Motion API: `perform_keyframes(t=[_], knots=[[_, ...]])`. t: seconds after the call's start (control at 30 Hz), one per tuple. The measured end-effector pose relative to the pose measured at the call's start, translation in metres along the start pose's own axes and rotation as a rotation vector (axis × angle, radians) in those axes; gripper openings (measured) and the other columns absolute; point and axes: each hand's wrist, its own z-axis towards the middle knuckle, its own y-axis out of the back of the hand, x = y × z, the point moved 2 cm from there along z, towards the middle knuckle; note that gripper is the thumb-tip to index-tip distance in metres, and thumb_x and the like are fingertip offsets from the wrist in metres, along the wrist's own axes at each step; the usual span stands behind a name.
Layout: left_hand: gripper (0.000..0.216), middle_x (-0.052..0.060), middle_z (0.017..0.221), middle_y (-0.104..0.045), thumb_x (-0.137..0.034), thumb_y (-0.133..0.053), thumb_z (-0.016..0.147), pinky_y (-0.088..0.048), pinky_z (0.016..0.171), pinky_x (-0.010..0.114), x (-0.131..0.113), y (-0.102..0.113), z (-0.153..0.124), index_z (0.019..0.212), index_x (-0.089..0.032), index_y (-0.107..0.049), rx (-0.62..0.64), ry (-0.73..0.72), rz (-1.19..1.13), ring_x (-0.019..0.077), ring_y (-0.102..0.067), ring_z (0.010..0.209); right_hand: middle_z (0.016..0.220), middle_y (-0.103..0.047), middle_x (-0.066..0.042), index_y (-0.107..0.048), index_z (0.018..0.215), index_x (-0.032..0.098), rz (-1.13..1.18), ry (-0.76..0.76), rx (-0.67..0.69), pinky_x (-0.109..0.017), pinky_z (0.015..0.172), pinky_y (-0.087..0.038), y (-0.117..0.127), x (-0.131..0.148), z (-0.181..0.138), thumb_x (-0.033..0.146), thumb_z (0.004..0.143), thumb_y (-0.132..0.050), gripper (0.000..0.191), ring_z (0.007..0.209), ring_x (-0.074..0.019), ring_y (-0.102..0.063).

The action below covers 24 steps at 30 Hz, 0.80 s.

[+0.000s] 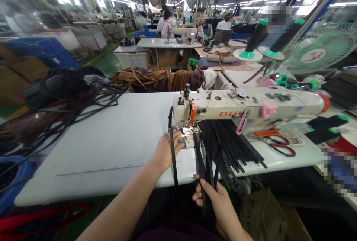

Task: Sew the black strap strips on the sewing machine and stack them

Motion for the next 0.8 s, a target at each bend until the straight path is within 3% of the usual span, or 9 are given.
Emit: perform_keyframes(t=[0.17,0.33,0.5,0.63,0.8], knots=[[0.034,0.01,0.141,-0.063,-0.03,-0.054,0.103,-0.041,0.12,0.054,0.001,0.0,0.001,0.134,-0.019,-0.06,-0.005,0.006,-0.002,0.0286,-0.05,0.141,0.063,-0.072,-0.002,-0.071,0.1,0.012,-0.027,-0.008,-0.003,-0.022,0.048,-0.054,0.0,-0.002,0.001,0.056,0.057,-0.095,0.066,0.055,-0.0189,-0.073],[0.032,0.01,0.139,-0.064,-0.03,-0.054,0.103,-0.041,0.12,0.054,0.002,-0.001,0.003,0.132,-0.019,-0.062,0.002,0.009,-0.016,0.0282,-0.051,0.14,0.065,-0.075,-0.004,-0.066,0.087,0.015,-0.044,-0.012,-0.011,-0.024,0.048,-0.055,0.001,-0.003,0.0,0.056,0.054,-0.096,0.061,0.054,-0.0186,-0.072],[0.028,0.008,0.131,-0.069,-0.03,-0.051,0.103,-0.045,0.118,0.05,0.009,-0.002,0.009,0.123,-0.021,-0.069,-0.024,0.068,-0.124,0.026,-0.057,0.134,0.064,-0.074,-0.003,-0.063,0.088,0.016,-0.052,0.012,0.004,-0.023,0.045,-0.051,0.0,-0.003,0.0,0.055,0.057,-0.095,0.059,0.051,-0.0169,-0.07],[0.029,0.006,0.119,-0.073,-0.023,-0.045,0.101,-0.051,0.112,0.042,0.022,0.0,0.028,0.107,-0.021,-0.074,-0.004,0.183,-0.224,0.0227,-0.065,0.119,0.062,-0.072,-0.003,-0.064,0.083,0.016,-0.069,0.033,0.06,-0.022,0.042,-0.048,-0.003,-0.002,-0.002,0.058,0.061,-0.092,0.056,0.048,-0.016,-0.067],[0.026,0.006,0.121,-0.072,-0.018,-0.053,0.094,-0.05,0.111,0.042,0.037,0.004,0.061,0.109,-0.02,-0.073,0.008,0.259,-0.231,0.0253,-0.063,0.121,0.061,-0.072,-0.003,-0.062,0.073,0.016,-0.123,0.039,0.088,-0.023,0.04,-0.048,-0.011,-0.003,0.002,0.064,0.058,-0.09,0.057,0.046,-0.0155,-0.066]])
